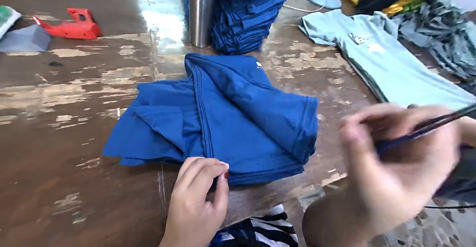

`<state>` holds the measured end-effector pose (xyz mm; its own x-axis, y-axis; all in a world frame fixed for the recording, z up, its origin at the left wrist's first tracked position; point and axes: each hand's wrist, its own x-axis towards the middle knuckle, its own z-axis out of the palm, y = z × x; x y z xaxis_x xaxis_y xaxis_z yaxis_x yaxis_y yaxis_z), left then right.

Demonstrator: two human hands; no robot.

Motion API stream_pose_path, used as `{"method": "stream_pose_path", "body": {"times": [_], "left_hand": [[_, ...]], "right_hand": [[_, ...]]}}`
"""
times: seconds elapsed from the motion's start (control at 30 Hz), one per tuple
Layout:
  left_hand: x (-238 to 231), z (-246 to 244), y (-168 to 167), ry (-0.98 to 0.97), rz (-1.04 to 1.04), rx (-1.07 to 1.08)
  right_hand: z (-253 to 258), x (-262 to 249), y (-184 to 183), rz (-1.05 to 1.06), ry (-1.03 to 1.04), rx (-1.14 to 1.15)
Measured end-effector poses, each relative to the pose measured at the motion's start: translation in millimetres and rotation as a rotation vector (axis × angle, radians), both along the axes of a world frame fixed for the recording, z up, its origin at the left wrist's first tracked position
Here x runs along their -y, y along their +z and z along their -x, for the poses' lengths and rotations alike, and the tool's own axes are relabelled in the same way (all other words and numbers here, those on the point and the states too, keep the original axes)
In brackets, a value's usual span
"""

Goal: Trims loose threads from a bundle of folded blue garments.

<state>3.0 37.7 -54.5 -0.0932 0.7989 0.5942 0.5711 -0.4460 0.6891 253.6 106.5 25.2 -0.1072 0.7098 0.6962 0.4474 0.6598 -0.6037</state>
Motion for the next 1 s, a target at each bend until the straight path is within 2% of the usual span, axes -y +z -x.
{"method": "stream_pose_path", "body": {"times": [0.07,0.13,0.17,0.3,0.4,0.47,0.6,0.67,0.83,1.0], "left_hand": [[-5,-5,3,0.027,-0.036,-0.023],[-9,-7,5,0.033,-0.055,-0.052],[-10,-7,6,0.029,-0.058,-0.064],[-12,-4,10,0.026,-0.021,-0.101],[-17,-11,12,-0.046,-0.039,-0.055],[-20,-20,12,-0.181,-0.048,0.205],[-19,-27,11,-0.483,0.127,0.963],[-17,-30,8,-0.499,0.133,1.076],[-19,-45,3,-0.361,0.018,0.929],[-23,-54,0,-0.248,-0.026,0.857]], "right_hand": [[25,17,-21,0.135,0.235,0.127],[44,17,-38,0.132,0.296,0.298],[49,13,-42,0.118,0.297,0.313],[44,6,-34,0.041,0.312,0.047],[48,-4,-33,-0.028,0.207,-0.017],[55,-13,-43,-0.014,0.154,0.004],[58,-16,-66,0.124,0.192,0.042],[51,-10,-67,0.139,0.214,0.018],[39,1,-67,0.193,0.348,-0.026],[32,11,-67,0.168,0.367,0.072]]}}
